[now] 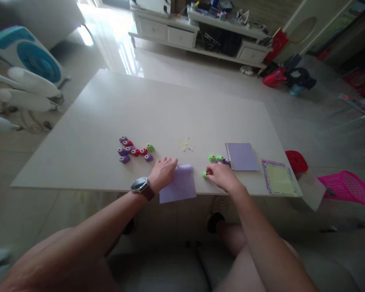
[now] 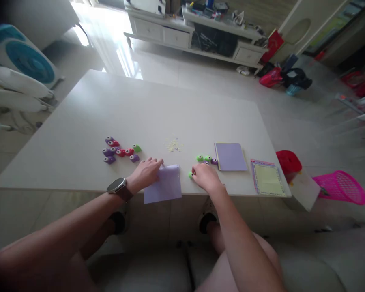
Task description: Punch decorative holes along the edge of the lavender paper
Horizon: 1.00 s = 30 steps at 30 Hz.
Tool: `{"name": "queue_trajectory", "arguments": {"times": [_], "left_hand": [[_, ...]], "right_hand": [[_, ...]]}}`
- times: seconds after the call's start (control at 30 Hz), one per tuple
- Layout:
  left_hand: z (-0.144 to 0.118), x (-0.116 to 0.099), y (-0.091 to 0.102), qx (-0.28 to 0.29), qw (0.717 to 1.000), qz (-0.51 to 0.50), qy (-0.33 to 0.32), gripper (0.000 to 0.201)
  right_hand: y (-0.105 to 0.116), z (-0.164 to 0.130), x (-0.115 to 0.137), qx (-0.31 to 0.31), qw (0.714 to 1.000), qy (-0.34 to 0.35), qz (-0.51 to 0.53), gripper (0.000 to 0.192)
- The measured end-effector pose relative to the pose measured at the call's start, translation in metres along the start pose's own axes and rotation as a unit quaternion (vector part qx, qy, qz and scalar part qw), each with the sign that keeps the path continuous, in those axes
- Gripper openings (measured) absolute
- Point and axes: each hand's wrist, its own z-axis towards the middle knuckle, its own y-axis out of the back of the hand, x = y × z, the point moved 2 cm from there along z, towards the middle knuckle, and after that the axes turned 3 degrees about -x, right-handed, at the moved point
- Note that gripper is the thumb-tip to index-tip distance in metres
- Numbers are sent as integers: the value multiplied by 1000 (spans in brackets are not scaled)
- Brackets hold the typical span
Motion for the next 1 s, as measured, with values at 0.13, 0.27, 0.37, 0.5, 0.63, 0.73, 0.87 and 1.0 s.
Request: {"name": "queue_trajectory", "arguments": {"times": [0.13,0.27,0.37,0.5,0.63,0.73,0.87,1.0], "left_hand": [[2,2,-2,-7,1000,-15,-6,36],[3,6,-5,-21,999,-40,-26,31],[4,7,-5,-19,998,-55,-33,26],[7,10,-5,-8,997,-77,-19,22],[9,12,-6,-14,996,-82,-18,27],[9,12,-5,-24,996,-87,-29,30],[9,12,-2,-31,996,-81,-32,35],[9,12,1,-39,996,-76,-36,36]], "right_hand": [[-1,-1,3,-2,1000,1,3,13],[-2,-2,5,-4,1000,8,19,11],[-4,-2,4,1,1000,10,26,11],[-7,-1,1,-2,1000,16,27,15],[-9,0,1,-13,999,41,27,17],[-11,0,2,-4,999,34,33,21],[-12,0,4,8,999,24,25,23],[-13,0,5,7,999,31,12,22]]}}
